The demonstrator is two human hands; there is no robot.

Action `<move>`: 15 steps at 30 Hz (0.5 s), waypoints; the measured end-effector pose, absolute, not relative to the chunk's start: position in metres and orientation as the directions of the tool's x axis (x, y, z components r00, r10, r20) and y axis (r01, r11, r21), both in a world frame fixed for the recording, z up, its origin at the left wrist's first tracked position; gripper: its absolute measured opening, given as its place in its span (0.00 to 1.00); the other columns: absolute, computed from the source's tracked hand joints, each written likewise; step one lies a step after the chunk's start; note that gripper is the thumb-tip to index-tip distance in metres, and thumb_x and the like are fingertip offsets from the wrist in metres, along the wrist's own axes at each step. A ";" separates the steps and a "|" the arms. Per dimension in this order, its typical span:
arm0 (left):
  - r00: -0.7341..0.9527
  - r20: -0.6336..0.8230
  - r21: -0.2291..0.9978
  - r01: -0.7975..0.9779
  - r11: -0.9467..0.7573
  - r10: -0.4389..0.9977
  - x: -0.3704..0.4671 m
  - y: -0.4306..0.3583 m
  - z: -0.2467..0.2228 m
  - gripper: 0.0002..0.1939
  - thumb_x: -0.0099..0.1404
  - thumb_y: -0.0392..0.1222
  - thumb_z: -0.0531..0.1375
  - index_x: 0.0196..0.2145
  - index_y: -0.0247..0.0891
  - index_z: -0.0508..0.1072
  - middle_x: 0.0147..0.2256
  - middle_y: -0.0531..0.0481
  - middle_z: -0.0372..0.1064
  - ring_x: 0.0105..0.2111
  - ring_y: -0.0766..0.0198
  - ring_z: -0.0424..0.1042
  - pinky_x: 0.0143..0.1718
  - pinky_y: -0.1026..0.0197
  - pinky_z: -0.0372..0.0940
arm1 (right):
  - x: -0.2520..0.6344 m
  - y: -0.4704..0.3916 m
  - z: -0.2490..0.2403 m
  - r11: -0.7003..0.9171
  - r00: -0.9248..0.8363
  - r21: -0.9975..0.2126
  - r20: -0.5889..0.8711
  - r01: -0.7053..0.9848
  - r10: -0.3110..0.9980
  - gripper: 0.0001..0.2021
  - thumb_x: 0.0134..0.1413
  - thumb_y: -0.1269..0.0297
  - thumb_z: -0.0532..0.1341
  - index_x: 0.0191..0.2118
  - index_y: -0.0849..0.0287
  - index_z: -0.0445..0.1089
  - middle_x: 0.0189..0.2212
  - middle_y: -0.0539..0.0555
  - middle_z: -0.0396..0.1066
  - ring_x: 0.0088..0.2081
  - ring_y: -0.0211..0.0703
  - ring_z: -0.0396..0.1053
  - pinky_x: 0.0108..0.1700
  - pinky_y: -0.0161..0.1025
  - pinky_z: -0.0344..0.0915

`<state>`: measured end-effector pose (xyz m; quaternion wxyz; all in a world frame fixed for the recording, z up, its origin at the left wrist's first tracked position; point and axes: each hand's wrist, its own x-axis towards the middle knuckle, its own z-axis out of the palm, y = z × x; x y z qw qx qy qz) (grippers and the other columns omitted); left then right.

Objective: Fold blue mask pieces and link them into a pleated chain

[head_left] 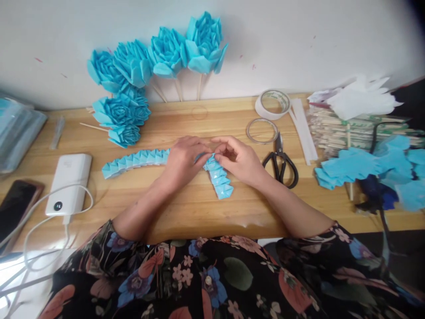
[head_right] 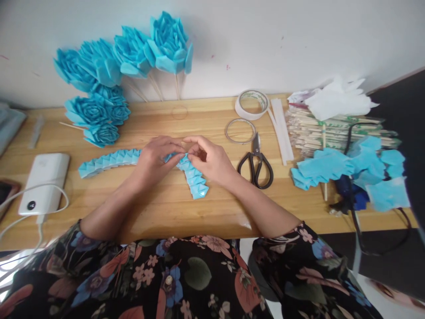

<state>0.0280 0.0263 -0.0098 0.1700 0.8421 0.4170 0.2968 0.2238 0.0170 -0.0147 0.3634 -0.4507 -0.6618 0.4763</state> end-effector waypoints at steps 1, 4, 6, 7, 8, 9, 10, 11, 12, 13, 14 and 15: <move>0.470 0.360 0.537 0.602 -0.591 0.806 0.028 0.026 -0.010 0.08 0.68 0.39 0.59 0.34 0.39 0.78 0.37 0.46 0.78 0.39 0.58 0.75 0.45 0.54 0.65 | 0.225 0.017 -0.014 0.130 -0.334 -0.963 0.045 0.237 0.941 0.17 0.56 0.68 0.60 0.52 0.55 0.68 0.33 0.49 0.75 0.33 0.39 0.72 0.37 0.38 0.69; 0.454 0.361 0.551 0.601 -0.579 0.815 0.028 0.026 -0.009 0.06 0.67 0.37 0.59 0.32 0.37 0.76 0.35 0.46 0.77 0.38 0.58 0.74 0.44 0.54 0.64 | 0.228 0.018 -0.011 0.108 -0.335 -0.972 0.032 0.211 0.942 0.16 0.59 0.67 0.57 0.53 0.53 0.68 0.35 0.51 0.76 0.35 0.41 0.74 0.39 0.40 0.71; 0.445 0.353 0.560 0.605 -0.567 0.823 0.028 0.026 -0.009 0.06 0.66 0.37 0.60 0.32 0.37 0.76 0.35 0.46 0.76 0.38 0.58 0.74 0.43 0.55 0.64 | 0.229 0.019 -0.009 0.112 -0.329 -0.971 0.037 0.212 0.944 0.16 0.60 0.67 0.57 0.53 0.53 0.68 0.35 0.51 0.77 0.36 0.42 0.75 0.41 0.41 0.72; 0.439 0.348 0.562 0.609 -0.559 0.828 0.028 0.026 -0.008 0.05 0.66 0.37 0.60 0.32 0.37 0.75 0.34 0.46 0.76 0.38 0.58 0.73 0.43 0.55 0.64 | 0.230 0.019 -0.009 0.115 -0.327 -0.970 0.040 0.215 0.944 0.16 0.60 0.68 0.57 0.53 0.53 0.68 0.35 0.51 0.77 0.37 0.42 0.75 0.41 0.41 0.73; 0.433 0.346 0.564 0.613 -0.554 0.832 0.028 0.026 -0.008 0.05 0.66 0.37 0.60 0.32 0.37 0.75 0.34 0.46 0.76 0.37 0.58 0.73 0.43 0.55 0.64 | 0.230 0.019 -0.008 0.118 -0.328 -0.968 0.040 0.221 0.944 0.16 0.60 0.68 0.57 0.53 0.53 0.68 0.35 0.51 0.77 0.37 0.42 0.75 0.41 0.41 0.73; 0.430 0.348 0.564 0.614 -0.552 0.833 0.028 0.026 -0.008 0.05 0.66 0.37 0.60 0.31 0.37 0.75 0.34 0.47 0.76 0.37 0.58 0.73 0.43 0.55 0.64 | 0.230 0.019 -0.008 0.116 -0.329 -0.967 0.036 0.227 0.944 0.16 0.60 0.68 0.57 0.53 0.53 0.68 0.35 0.51 0.77 0.37 0.41 0.75 0.41 0.41 0.72; 0.428 0.352 0.564 0.613 -0.554 0.832 0.028 0.026 -0.008 0.05 0.65 0.37 0.60 0.31 0.37 0.74 0.34 0.47 0.76 0.37 0.58 0.73 0.43 0.55 0.64 | 0.230 0.019 -0.008 0.113 -0.330 -0.966 0.031 0.232 0.943 0.16 0.60 0.68 0.57 0.53 0.54 0.68 0.35 0.51 0.77 0.37 0.41 0.75 0.41 0.41 0.72; 0.426 0.357 0.565 0.610 -0.556 0.831 0.028 0.027 -0.009 0.05 0.65 0.37 0.61 0.31 0.37 0.74 0.34 0.47 0.76 0.37 0.58 0.73 0.43 0.55 0.64 | 0.229 0.019 -0.009 0.109 -0.334 -0.966 0.026 0.234 0.942 0.16 0.59 0.68 0.57 0.53 0.54 0.68 0.36 0.51 0.77 0.36 0.41 0.75 0.40 0.40 0.72; 0.425 0.362 0.567 0.606 -0.558 0.829 0.028 0.027 -0.009 0.05 0.65 0.36 0.61 0.31 0.37 0.74 0.34 0.47 0.76 0.37 0.59 0.73 0.43 0.56 0.64 | 0.229 0.019 -0.009 0.107 -0.338 -0.966 0.022 0.235 0.941 0.17 0.59 0.68 0.58 0.53 0.54 0.68 0.35 0.51 0.77 0.36 0.41 0.74 0.40 0.40 0.72; 0.424 0.366 0.569 0.602 -0.560 0.829 0.028 0.026 -0.009 0.05 0.65 0.36 0.61 0.31 0.37 0.74 0.34 0.47 0.75 0.37 0.59 0.73 0.43 0.56 0.64 | 0.229 0.019 -0.010 0.109 -0.341 -0.966 0.022 0.236 0.940 0.17 0.59 0.68 0.58 0.53 0.55 0.68 0.35 0.51 0.77 0.35 0.40 0.74 0.39 0.39 0.71; 0.424 0.366 0.574 0.598 -0.560 0.828 0.028 0.026 -0.009 0.05 0.66 0.37 0.61 0.31 0.37 0.74 0.34 0.47 0.76 0.37 0.59 0.73 0.43 0.56 0.64 | 0.229 0.019 -0.010 0.114 -0.346 -0.964 0.025 0.240 0.938 0.17 0.58 0.68 0.58 0.53 0.55 0.68 0.35 0.51 0.76 0.35 0.40 0.74 0.38 0.38 0.71; 0.427 0.362 0.583 0.590 -0.558 0.829 0.028 0.026 -0.009 0.05 0.66 0.37 0.61 0.31 0.37 0.74 0.34 0.47 0.76 0.38 0.59 0.73 0.43 0.56 0.65 | 0.228 0.019 -0.010 0.123 -0.352 -0.961 0.029 0.247 0.936 0.18 0.57 0.68 0.59 0.53 0.56 0.68 0.35 0.51 0.76 0.34 0.39 0.73 0.37 0.38 0.70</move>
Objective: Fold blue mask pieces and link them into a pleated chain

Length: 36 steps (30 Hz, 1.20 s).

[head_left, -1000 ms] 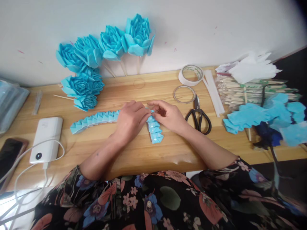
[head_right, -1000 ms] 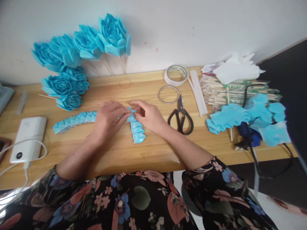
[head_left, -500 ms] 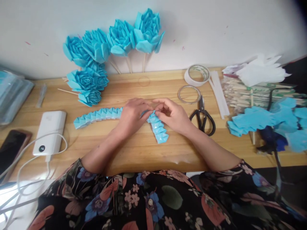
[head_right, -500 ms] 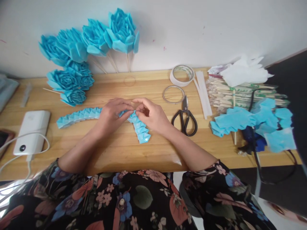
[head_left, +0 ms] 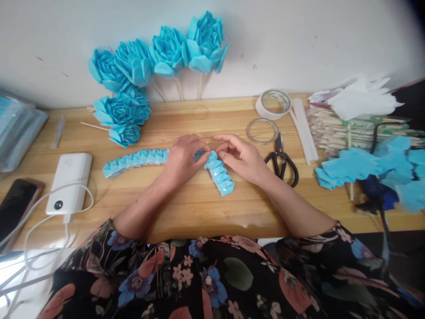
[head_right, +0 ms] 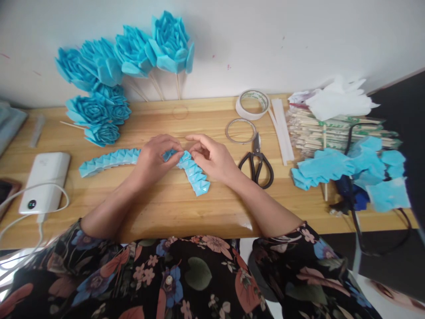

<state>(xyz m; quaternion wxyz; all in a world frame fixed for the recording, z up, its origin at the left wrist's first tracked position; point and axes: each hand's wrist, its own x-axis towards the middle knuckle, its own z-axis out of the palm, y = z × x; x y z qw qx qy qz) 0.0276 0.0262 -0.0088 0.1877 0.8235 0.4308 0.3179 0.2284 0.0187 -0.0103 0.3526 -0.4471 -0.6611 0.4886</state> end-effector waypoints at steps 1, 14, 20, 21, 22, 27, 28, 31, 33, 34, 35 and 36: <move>0.432 0.356 0.597 0.577 -0.557 0.829 0.028 0.026 -0.009 0.06 0.66 0.37 0.60 0.31 0.37 0.75 0.35 0.47 0.76 0.38 0.59 0.73 0.43 0.56 0.65 | 0.228 0.018 -0.010 0.134 -0.359 -0.957 0.035 0.256 0.933 0.18 0.56 0.68 0.60 0.53 0.56 0.68 0.35 0.50 0.76 0.34 0.39 0.73 0.36 0.37 0.69; 0.424 0.326 0.519 0.666 -0.535 0.845 0.014 0.006 0.016 0.10 0.70 0.40 0.58 0.37 0.37 0.78 0.32 0.48 0.77 0.33 0.61 0.73 0.38 0.58 0.62 | 0.233 0.023 -0.016 0.207 -0.352 -0.873 0.044 0.441 0.935 0.17 0.57 0.68 0.59 0.52 0.56 0.71 0.31 0.49 0.76 0.29 0.39 0.70 0.34 0.37 0.66; 0.455 0.317 0.410 0.725 -0.553 0.832 0.010 -0.008 0.008 0.13 0.72 0.40 0.55 0.36 0.37 0.79 0.31 0.47 0.76 0.33 0.60 0.73 0.36 0.57 0.60 | 0.240 0.023 -0.007 0.360 -0.414 -0.680 0.091 0.639 0.906 0.16 0.64 0.69 0.53 0.52 0.59 0.73 0.41 0.56 0.79 0.39 0.45 0.75 0.41 0.40 0.65; 0.451 0.319 0.397 0.736 -0.549 0.834 0.010 -0.005 0.008 0.13 0.72 0.41 0.55 0.36 0.37 0.80 0.31 0.46 0.76 0.34 0.59 0.72 0.37 0.57 0.60 | 0.242 0.023 -0.004 0.386 -0.409 -0.626 0.115 0.677 0.905 0.16 0.64 0.69 0.53 0.52 0.59 0.73 0.43 0.57 0.79 0.42 0.47 0.75 0.43 0.41 0.65; 0.447 0.320 0.387 0.743 -0.546 0.835 0.012 0.000 0.008 0.13 0.72 0.42 0.55 0.37 0.37 0.80 0.32 0.46 0.76 0.34 0.59 0.72 0.37 0.57 0.60 | 0.243 0.024 -0.002 0.401 -0.401 -0.574 0.134 0.714 0.906 0.15 0.64 0.68 0.53 0.50 0.59 0.74 0.45 0.58 0.78 0.44 0.48 0.75 0.43 0.41 0.64; 0.538 0.215 0.421 0.702 -0.575 0.815 0.026 0.037 0.012 0.11 0.69 0.43 0.59 0.40 0.36 0.80 0.41 0.42 0.77 0.42 0.56 0.73 0.44 0.56 0.62 | 0.252 0.024 0.012 0.387 -0.431 -0.471 0.015 0.793 0.902 0.08 0.60 0.61 0.60 0.35 0.55 0.76 0.32 0.52 0.79 0.33 0.43 0.73 0.33 0.38 0.57; 0.569 0.173 0.437 0.687 -0.580 0.804 0.029 0.043 0.012 0.11 0.68 0.43 0.59 0.39 0.37 0.80 0.41 0.43 0.77 0.42 0.57 0.73 0.44 0.57 0.62 | 0.252 0.024 0.014 0.387 -0.450 -0.469 -0.025 0.794 0.892 0.08 0.60 0.59 0.61 0.35 0.55 0.76 0.31 0.51 0.78 0.32 0.42 0.72 0.32 0.37 0.55; 0.633 0.059 0.453 0.672 -0.586 0.772 0.038 0.057 0.011 0.11 0.67 0.43 0.58 0.36 0.38 0.80 0.36 0.46 0.77 0.38 0.59 0.73 0.40 0.59 0.60 | 0.251 0.022 0.017 0.401 -0.498 -0.468 -0.100 0.788 0.861 0.07 0.58 0.60 0.62 0.36 0.54 0.77 0.32 0.50 0.79 0.33 0.41 0.72 0.32 0.37 0.54; 0.660 -0.003 0.461 0.668 -0.585 0.751 0.042 0.062 0.011 0.11 0.65 0.42 0.58 0.34 0.39 0.81 0.33 0.48 0.76 0.35 0.60 0.72 0.37 0.61 0.59 | 0.248 0.020 0.017 0.392 -0.507 -0.481 -0.131 0.784 0.852 0.06 0.57 0.61 0.63 0.36 0.54 0.77 0.32 0.49 0.79 0.33 0.41 0.72 0.32 0.36 0.55; 0.669 -0.028 0.469 0.665 -0.582 0.743 0.043 0.063 0.011 0.10 0.63 0.41 0.59 0.34 0.39 0.81 0.32 0.48 0.76 0.34 0.61 0.72 0.36 0.61 0.59 | 0.247 0.020 0.016 0.381 -0.502 -0.490 -0.141 0.784 0.853 0.05 0.57 0.62 0.63 0.35 0.54 0.77 0.32 0.49 0.78 0.33 0.40 0.72 0.32 0.36 0.55; 0.677 -0.048 0.480 0.661 -0.577 0.735 0.043 0.063 0.011 0.10 0.62 0.40 0.59 0.33 0.38 0.81 0.32 0.49 0.76 0.33 0.61 0.72 0.35 0.61 0.58 | 0.245 0.019 0.014 0.369 -0.495 -0.497 -0.147 0.786 0.856 0.05 0.56 0.63 0.63 0.35 0.54 0.76 0.32 0.49 0.78 0.33 0.40 0.72 0.32 0.36 0.55; 0.685 -0.066 0.495 0.654 -0.572 0.725 0.044 0.064 0.011 0.10 0.61 0.40 0.59 0.33 0.38 0.81 0.31 0.49 0.76 0.33 0.62 0.71 0.35 0.62 0.58 | 0.244 0.019 0.013 0.359 -0.487 -0.500 -0.151 0.788 0.860 0.04 0.56 0.64 0.63 0.35 0.54 0.76 0.31 0.48 0.78 0.33 0.40 0.71 0.32 0.36 0.55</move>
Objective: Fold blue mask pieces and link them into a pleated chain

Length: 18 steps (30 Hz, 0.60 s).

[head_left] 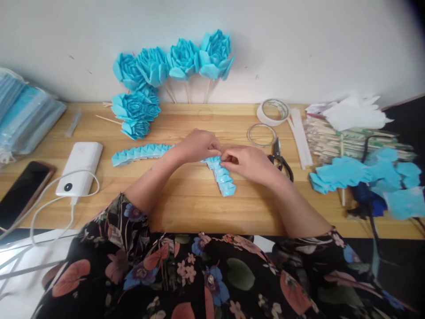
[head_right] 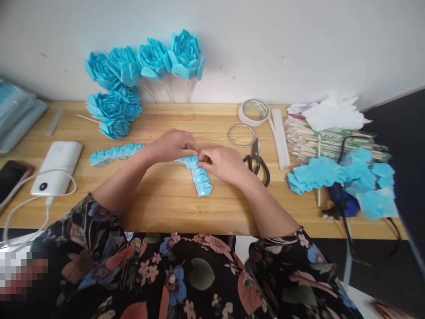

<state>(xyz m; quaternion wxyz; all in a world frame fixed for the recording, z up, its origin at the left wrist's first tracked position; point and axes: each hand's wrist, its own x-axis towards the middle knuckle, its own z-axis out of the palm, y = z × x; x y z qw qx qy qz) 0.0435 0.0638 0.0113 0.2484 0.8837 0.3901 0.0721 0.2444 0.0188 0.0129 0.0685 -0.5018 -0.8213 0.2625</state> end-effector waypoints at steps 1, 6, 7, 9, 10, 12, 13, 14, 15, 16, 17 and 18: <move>0.695 -0.082 0.513 0.644 -0.568 0.714 0.043 0.064 0.011 0.10 0.61 0.39 0.58 0.32 0.38 0.81 0.31 0.49 0.76 0.32 0.63 0.71 0.34 0.63 0.58 | 0.244 0.019 0.012 0.349 -0.479 -0.502 -0.154 0.791 0.864 0.04 0.56 0.65 0.63 0.34 0.54 0.76 0.31 0.48 0.78 0.32 0.39 0.71 0.32 0.36 0.54; 0.710 -0.087 0.583 0.605 -0.543 0.699 0.040 0.066 0.005 0.09 0.59 0.36 0.58 0.30 0.36 0.79 0.31 0.51 0.76 0.31 0.65 0.70 0.32 0.65 0.57 | 0.243 0.018 0.010 0.347 -0.486 -0.508 -0.168 0.788 0.858 0.04 0.54 0.67 0.61 0.33 0.54 0.75 0.30 0.48 0.77 0.31 0.38 0.70 0.31 0.35 0.53; 0.698 -0.076 0.586 0.609 -0.534 0.712 0.040 0.066 0.004 0.09 0.59 0.36 0.57 0.30 0.36 0.78 0.31 0.51 0.76 0.31 0.66 0.70 0.32 0.64 0.57 | 0.243 0.018 0.010 0.352 -0.492 -0.507 -0.171 0.786 0.853 0.04 0.54 0.67 0.61 0.32 0.55 0.75 0.29 0.48 0.77 0.31 0.38 0.69 0.31 0.35 0.53; 0.671 -0.061 0.585 0.624 -0.518 0.739 0.039 0.066 0.001 0.09 0.59 0.36 0.57 0.30 0.36 0.78 0.31 0.50 0.75 0.30 0.66 0.69 0.31 0.64 0.56 | 0.243 0.018 0.011 0.367 -0.506 -0.503 -0.172 0.783 0.845 0.04 0.53 0.68 0.61 0.31 0.55 0.74 0.29 0.48 0.76 0.31 0.38 0.69 0.31 0.35 0.53; 0.659 -0.055 0.584 0.631 -0.512 0.750 0.039 0.066 0.000 0.08 0.59 0.37 0.57 0.30 0.35 0.78 0.30 0.50 0.75 0.29 0.66 0.68 0.31 0.64 0.56 | 0.243 0.018 0.012 0.375 -0.513 -0.499 -0.170 0.781 0.842 0.03 0.53 0.68 0.61 0.31 0.55 0.73 0.29 0.48 0.76 0.31 0.38 0.68 0.31 0.35 0.53; 0.641 -0.039 0.586 0.636 -0.502 0.767 0.039 0.066 -0.002 0.08 0.59 0.37 0.58 0.30 0.35 0.77 0.29 0.50 0.75 0.28 0.66 0.68 0.30 0.64 0.55 | 0.244 0.019 0.012 0.387 -0.523 -0.497 -0.165 0.777 0.836 0.03 0.54 0.68 0.62 0.31 0.55 0.73 0.28 0.48 0.75 0.30 0.37 0.68 0.31 0.35 0.53; 0.636 -0.033 0.593 0.634 -0.497 0.771 0.038 0.066 -0.002 0.08 0.59 0.37 0.58 0.30 0.35 0.77 0.29 0.50 0.74 0.28 0.66 0.67 0.30 0.64 0.55 | 0.244 0.019 0.012 0.387 -0.524 -0.501 -0.164 0.774 0.836 0.03 0.54 0.68 0.62 0.31 0.56 0.73 0.28 0.48 0.75 0.30 0.37 0.68 0.31 0.35 0.53; 0.634 -0.029 0.604 0.627 -0.492 0.773 0.038 0.065 -0.001 0.07 0.59 0.38 0.58 0.30 0.35 0.77 0.28 0.50 0.74 0.27 0.66 0.67 0.30 0.64 0.55 | 0.245 0.019 0.011 0.381 -0.523 -0.512 -0.164 0.770 0.837 0.03 0.54 0.67 0.62 0.31 0.55 0.73 0.28 0.47 0.75 0.30 0.37 0.69 0.31 0.35 0.53; 0.636 -0.027 0.618 0.617 -0.487 0.771 0.038 0.065 0.000 0.08 0.60 0.38 0.58 0.31 0.35 0.77 0.28 0.51 0.74 0.27 0.67 0.66 0.29 0.64 0.54 | 0.246 0.019 0.011 0.369 -0.520 -0.530 -0.164 0.763 0.838 0.03 0.55 0.67 0.62 0.32 0.55 0.73 0.28 0.47 0.76 0.30 0.38 0.69 0.32 0.35 0.54; 0.643 -0.028 0.634 0.603 -0.484 0.765 0.038 0.065 0.001 0.09 0.62 0.39 0.57 0.31 0.35 0.77 0.27 0.51 0.74 0.27 0.67 0.66 0.29 0.64 0.54 | 0.246 0.020 0.010 0.355 -0.518 -0.555 -0.166 0.752 0.839 0.03 0.55 0.67 0.62 0.33 0.55 0.74 0.29 0.47 0.77 0.30 0.38 0.70 0.32 0.35 0.55; 0.656 -0.030 0.649 0.586 -0.484 0.754 0.038 0.064 0.003 0.11 0.64 0.41 0.56 0.32 0.35 0.77 0.27 0.51 0.74 0.27 0.67 0.67 0.29 0.64 0.54 | 0.247 0.020 0.009 0.342 -0.517 -0.579 -0.166 0.741 0.840 0.03 0.56 0.66 0.63 0.34 0.55 0.74 0.30 0.47 0.77 0.31 0.38 0.71 0.33 0.35 0.57; 0.672 -0.032 0.663 0.568 -0.487 0.740 0.038 0.064 0.004 0.12 0.65 0.42 0.55 0.33 0.35 0.78 0.28 0.52 0.74 0.27 0.67 0.67 0.29 0.64 0.55 | 0.247 0.020 0.008 0.331 -0.517 -0.598 -0.167 0.730 0.839 0.03 0.56 0.66 0.63 0.35 0.54 0.75 0.30 0.48 0.78 0.31 0.38 0.72 0.33 0.35 0.58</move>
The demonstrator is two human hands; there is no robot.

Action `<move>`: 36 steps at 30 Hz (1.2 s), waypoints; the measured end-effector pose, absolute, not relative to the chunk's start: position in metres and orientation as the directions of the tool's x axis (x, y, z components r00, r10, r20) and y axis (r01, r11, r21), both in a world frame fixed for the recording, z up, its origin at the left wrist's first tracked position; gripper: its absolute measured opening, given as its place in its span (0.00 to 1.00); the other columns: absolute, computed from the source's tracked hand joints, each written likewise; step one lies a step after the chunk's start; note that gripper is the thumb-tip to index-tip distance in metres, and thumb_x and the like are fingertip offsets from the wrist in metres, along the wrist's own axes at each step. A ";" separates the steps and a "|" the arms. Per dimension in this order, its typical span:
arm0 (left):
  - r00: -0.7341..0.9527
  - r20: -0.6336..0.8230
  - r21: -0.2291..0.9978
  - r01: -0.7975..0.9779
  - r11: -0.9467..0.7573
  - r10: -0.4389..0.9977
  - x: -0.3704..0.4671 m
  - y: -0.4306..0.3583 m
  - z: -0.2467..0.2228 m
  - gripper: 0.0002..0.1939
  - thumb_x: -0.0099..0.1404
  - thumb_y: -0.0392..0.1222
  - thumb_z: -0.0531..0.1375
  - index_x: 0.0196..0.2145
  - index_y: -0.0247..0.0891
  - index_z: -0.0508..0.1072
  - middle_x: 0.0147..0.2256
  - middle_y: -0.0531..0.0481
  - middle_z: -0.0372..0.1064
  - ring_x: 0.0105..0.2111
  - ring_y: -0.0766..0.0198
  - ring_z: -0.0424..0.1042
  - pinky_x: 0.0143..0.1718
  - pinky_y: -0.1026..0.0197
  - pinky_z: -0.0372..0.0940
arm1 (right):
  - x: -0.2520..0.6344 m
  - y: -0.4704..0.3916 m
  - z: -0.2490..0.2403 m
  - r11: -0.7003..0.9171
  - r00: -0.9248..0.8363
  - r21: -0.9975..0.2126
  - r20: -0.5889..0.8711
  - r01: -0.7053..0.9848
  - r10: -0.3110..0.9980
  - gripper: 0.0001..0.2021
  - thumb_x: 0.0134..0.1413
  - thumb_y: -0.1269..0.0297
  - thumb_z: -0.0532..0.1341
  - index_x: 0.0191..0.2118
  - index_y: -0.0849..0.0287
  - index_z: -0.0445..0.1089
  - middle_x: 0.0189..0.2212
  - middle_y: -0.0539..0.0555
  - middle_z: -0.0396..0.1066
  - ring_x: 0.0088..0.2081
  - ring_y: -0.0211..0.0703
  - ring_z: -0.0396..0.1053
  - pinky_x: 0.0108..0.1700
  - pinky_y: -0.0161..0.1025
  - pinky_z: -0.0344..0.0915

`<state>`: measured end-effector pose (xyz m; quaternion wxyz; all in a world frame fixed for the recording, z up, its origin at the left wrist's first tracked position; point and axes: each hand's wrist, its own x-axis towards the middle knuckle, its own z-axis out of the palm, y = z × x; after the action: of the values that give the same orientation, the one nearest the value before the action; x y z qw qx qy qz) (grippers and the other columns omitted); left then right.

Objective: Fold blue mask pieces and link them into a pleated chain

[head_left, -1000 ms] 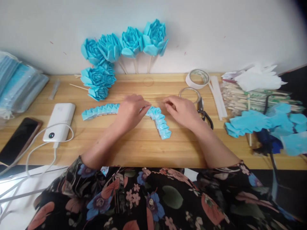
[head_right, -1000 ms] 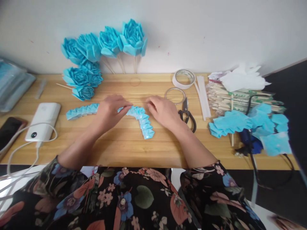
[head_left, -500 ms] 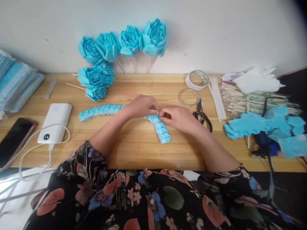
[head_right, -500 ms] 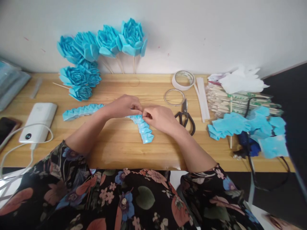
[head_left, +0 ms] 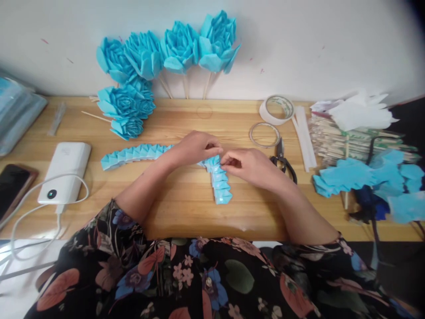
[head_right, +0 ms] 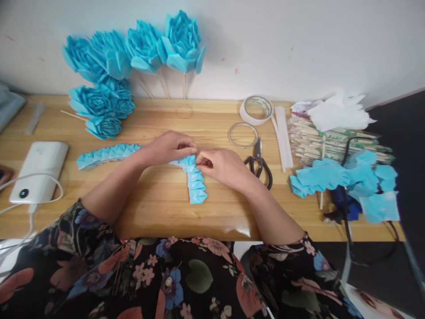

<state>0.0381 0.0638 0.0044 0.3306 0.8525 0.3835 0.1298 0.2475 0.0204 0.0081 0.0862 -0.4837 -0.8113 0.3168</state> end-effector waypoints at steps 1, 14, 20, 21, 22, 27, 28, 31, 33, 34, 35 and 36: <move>0.691 -0.033 0.673 0.549 -0.495 0.722 0.039 0.063 0.006 0.14 0.66 0.42 0.54 0.34 0.36 0.78 0.28 0.52 0.75 0.28 0.67 0.67 0.30 0.64 0.55 | 0.248 0.021 0.008 0.326 -0.519 -0.608 -0.168 0.724 0.838 0.03 0.56 0.65 0.64 0.36 0.54 0.75 0.31 0.48 0.79 0.32 0.39 0.73 0.34 0.35 0.58; 0.757 -0.057 0.537 0.573 -0.620 0.651 0.041 0.059 0.004 0.09 0.55 0.33 0.59 0.28 0.39 0.80 0.27 0.53 0.74 0.27 0.66 0.68 0.32 0.62 0.54 | 0.244 0.019 0.009 0.349 -0.517 -0.523 -0.215 0.777 0.829 0.04 0.56 0.62 0.65 0.36 0.53 0.77 0.31 0.48 0.78 0.31 0.39 0.71 0.32 0.35 0.55; 0.754 -0.051 0.501 0.586 -0.636 0.655 0.042 0.060 0.001 0.08 0.55 0.33 0.58 0.26 0.39 0.77 0.27 0.53 0.74 0.29 0.64 0.69 0.35 0.60 0.54 | 0.238 0.016 0.005 0.429 -0.546 -0.476 -0.137 0.768 0.826 0.03 0.56 0.65 0.64 0.35 0.55 0.76 0.33 0.51 0.78 0.34 0.42 0.71 0.33 0.37 0.55; 0.755 -0.052 0.497 0.588 -0.638 0.654 0.042 0.060 0.001 0.08 0.55 0.33 0.58 0.25 0.39 0.77 0.27 0.53 0.74 0.29 0.64 0.69 0.35 0.60 0.54 | 0.237 0.015 0.005 0.434 -0.548 -0.471 -0.132 0.768 0.826 0.03 0.56 0.66 0.63 0.34 0.55 0.75 0.33 0.51 0.78 0.34 0.42 0.70 0.33 0.37 0.55; 0.754 -0.053 0.493 0.589 -0.640 0.654 0.041 0.060 0.001 0.08 0.56 0.33 0.57 0.25 0.39 0.76 0.26 0.53 0.74 0.29 0.64 0.69 0.35 0.59 0.53 | 0.236 0.015 0.005 0.437 -0.549 -0.469 -0.130 0.768 0.826 0.03 0.55 0.68 0.63 0.33 0.55 0.75 0.32 0.50 0.77 0.34 0.42 0.70 0.33 0.37 0.54; 0.767 -0.036 0.479 0.576 -0.662 0.641 0.040 0.061 -0.001 0.08 0.56 0.32 0.57 0.24 0.38 0.75 0.25 0.53 0.73 0.28 0.65 0.68 0.33 0.60 0.52 | 0.237 0.014 0.006 0.451 -0.569 -0.483 -0.127 0.751 0.812 0.03 0.53 0.69 0.62 0.32 0.55 0.73 0.29 0.49 0.75 0.31 0.40 0.68 0.31 0.36 0.53; 0.771 -0.032 0.476 0.572 -0.668 0.636 0.040 0.061 -0.001 0.08 0.56 0.32 0.57 0.24 0.38 0.75 0.25 0.53 0.72 0.28 0.65 0.68 0.33 0.60 0.52 | 0.238 0.014 0.007 0.462 -0.582 -0.489 -0.120 0.740 0.805 0.03 0.53 0.70 0.62 0.31 0.55 0.73 0.29 0.49 0.75 0.31 0.40 0.67 0.31 0.36 0.53; 0.781 -0.033 0.467 0.563 -0.681 0.623 0.039 0.061 0.000 0.08 0.56 0.32 0.57 0.23 0.38 0.74 0.25 0.54 0.71 0.28 0.66 0.67 0.34 0.60 0.52 | 0.240 0.013 0.007 0.499 -0.620 -0.502 -0.098 0.706 0.778 0.04 0.54 0.71 0.61 0.31 0.55 0.72 0.29 0.49 0.74 0.32 0.40 0.67 0.32 0.36 0.53; 0.786 -0.045 0.463 0.563 -0.684 0.617 0.040 0.062 0.001 0.08 0.56 0.31 0.57 0.23 0.38 0.74 0.25 0.54 0.71 0.28 0.66 0.67 0.33 0.59 0.51 | 0.240 0.012 0.008 0.519 -0.641 -0.503 -0.095 0.691 0.761 0.04 0.54 0.71 0.61 0.31 0.55 0.71 0.29 0.49 0.73 0.32 0.39 0.67 0.33 0.36 0.53; 0.786 -0.049 0.461 0.565 -0.684 0.616 0.040 0.061 0.001 0.08 0.55 0.31 0.57 0.23 0.37 0.73 0.25 0.53 0.71 0.28 0.66 0.67 0.33 0.59 0.51 | 0.240 0.012 0.008 0.527 -0.650 -0.503 -0.094 0.685 0.754 0.05 0.54 0.72 0.61 0.30 0.55 0.71 0.29 0.49 0.73 0.32 0.39 0.67 0.33 0.36 0.53; 0.785 -0.051 0.460 0.567 -0.683 0.618 0.040 0.061 0.001 0.08 0.55 0.31 0.57 0.23 0.37 0.73 0.25 0.53 0.71 0.28 0.66 0.67 0.34 0.59 0.51 | 0.240 0.011 0.008 0.533 -0.657 -0.504 -0.095 0.680 0.748 0.05 0.54 0.72 0.60 0.30 0.55 0.70 0.29 0.49 0.73 0.32 0.39 0.67 0.33 0.36 0.53; 0.784 -0.050 0.461 0.567 -0.682 0.619 0.040 0.061 0.001 0.08 0.55 0.31 0.57 0.23 0.37 0.73 0.25 0.53 0.71 0.28 0.66 0.67 0.34 0.59 0.52 | 0.240 0.011 0.009 0.538 -0.664 -0.506 -0.098 0.675 0.741 0.05 0.54 0.72 0.60 0.30 0.55 0.70 0.29 0.49 0.73 0.32 0.39 0.67 0.33 0.36 0.53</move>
<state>0.0396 0.0612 0.0010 0.2325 0.9154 0.3239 0.0550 0.2400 0.0113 0.0088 0.0641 -0.4048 -0.8745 0.2595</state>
